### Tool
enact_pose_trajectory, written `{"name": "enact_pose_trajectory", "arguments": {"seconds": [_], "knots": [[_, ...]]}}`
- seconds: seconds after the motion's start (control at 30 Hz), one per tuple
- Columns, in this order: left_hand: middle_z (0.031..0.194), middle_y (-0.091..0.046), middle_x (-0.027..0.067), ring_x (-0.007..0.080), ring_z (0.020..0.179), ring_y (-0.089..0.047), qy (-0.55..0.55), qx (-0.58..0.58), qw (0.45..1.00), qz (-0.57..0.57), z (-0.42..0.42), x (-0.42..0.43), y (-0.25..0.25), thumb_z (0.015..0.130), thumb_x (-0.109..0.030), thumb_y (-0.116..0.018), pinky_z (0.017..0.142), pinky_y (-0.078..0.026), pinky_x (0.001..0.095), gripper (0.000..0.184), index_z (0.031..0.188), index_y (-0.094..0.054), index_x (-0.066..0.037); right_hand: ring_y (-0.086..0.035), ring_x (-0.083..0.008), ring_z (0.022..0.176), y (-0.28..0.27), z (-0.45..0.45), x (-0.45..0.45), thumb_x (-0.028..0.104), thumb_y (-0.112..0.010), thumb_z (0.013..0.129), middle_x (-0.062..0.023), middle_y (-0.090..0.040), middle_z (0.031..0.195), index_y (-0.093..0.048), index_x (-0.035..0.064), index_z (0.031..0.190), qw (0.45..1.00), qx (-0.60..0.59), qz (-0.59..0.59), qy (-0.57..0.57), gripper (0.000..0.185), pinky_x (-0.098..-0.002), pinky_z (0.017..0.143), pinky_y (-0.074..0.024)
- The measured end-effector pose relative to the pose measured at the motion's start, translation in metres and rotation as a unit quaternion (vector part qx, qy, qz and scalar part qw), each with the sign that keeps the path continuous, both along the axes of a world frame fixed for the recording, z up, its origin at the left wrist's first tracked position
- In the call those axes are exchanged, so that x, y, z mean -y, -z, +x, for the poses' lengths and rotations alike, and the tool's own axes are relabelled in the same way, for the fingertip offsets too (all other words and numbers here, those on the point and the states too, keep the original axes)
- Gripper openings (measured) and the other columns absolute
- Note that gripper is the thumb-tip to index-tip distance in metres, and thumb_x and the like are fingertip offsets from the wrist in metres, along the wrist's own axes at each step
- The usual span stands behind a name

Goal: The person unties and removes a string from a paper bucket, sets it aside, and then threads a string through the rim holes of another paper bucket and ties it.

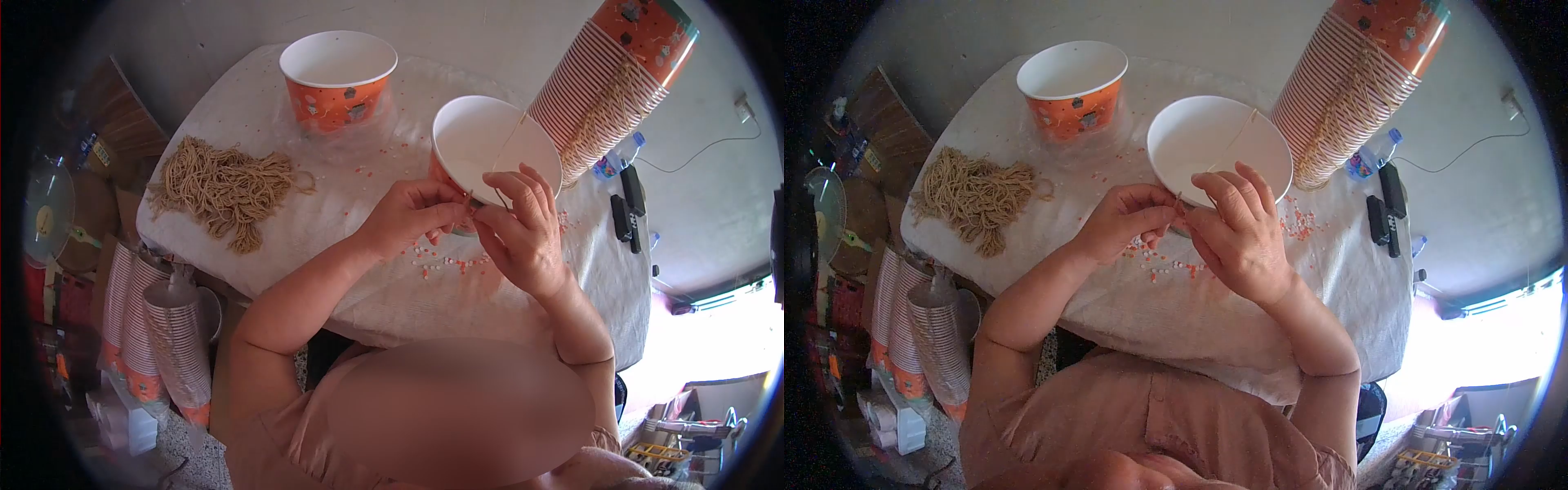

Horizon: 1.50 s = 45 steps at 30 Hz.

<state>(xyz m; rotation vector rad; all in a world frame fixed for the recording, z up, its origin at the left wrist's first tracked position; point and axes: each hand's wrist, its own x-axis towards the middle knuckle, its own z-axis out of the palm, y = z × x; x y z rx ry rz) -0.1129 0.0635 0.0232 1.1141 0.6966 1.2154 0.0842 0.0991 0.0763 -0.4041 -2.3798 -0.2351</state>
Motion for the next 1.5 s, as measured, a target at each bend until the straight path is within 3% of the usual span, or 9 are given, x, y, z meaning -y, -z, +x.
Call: {"name": "enact_pose_trajectory", "arguments": {"seconds": [0.63,1.23,1.43,1.5], "knots": [[0.084,-0.068,0.0045,0.0059,0.062,-0.053,-0.011,-0.016,1.000,0.020,0.000,-0.001,0.003,0.090,-0.012,-0.065,0.054,-0.046,0.0219,0.015,0.098,-0.067,-0.001,-0.056,-0.0265,0.108,0.004,-0.001,0.000,0.011,-0.075,0.069,-0.0079,-0.057,0.116,-0.066,0.0087,0.088,1.000,0.001,-0.001,0.002,0.021,-0.0521,0.101,-0.0380],[0.085,-0.067,0.0038,0.0061,0.066,-0.055,-0.044,-0.065,0.997,0.010,0.002,0.001,0.001,0.089,-0.010,-0.064,0.056,-0.045,0.0214,0.015,0.099,-0.069,0.000,-0.056,-0.0266,0.107,0.005,-0.001,0.000,0.010,-0.072,0.067,-0.0099,-0.058,0.114,-0.062,0.0069,0.079,1.000,-0.001,0.014,-0.005,0.016,-0.0522,0.099,-0.0409],[0.084,-0.068,0.0015,0.0044,0.071,-0.059,-0.046,-0.076,0.995,0.036,0.001,0.002,0.002,0.089,-0.014,-0.066,0.057,-0.047,0.0208,0.015,0.098,-0.068,-0.002,-0.056,-0.0256,0.108,0.007,-0.002,0.001,0.011,-0.073,0.066,-0.0087,-0.058,0.115,-0.064,0.0095,0.079,1.000,-0.001,0.018,-0.002,0.016,-0.0516,0.099,-0.0416],[0.084,-0.066,0.0018,0.0050,0.067,-0.056,-0.058,-0.062,0.996,0.026,0.003,0.004,0.001,0.088,-0.009,-0.065,0.056,-0.046,0.0208,0.013,0.098,-0.067,-0.001,-0.056,-0.0251,0.108,0.009,-0.002,0.001,0.012,-0.073,0.066,-0.0080,-0.058,0.115,-0.065,0.0108,0.080,1.000,0.001,0.018,-0.002,0.016,-0.0516,0.099,-0.0413]]}}
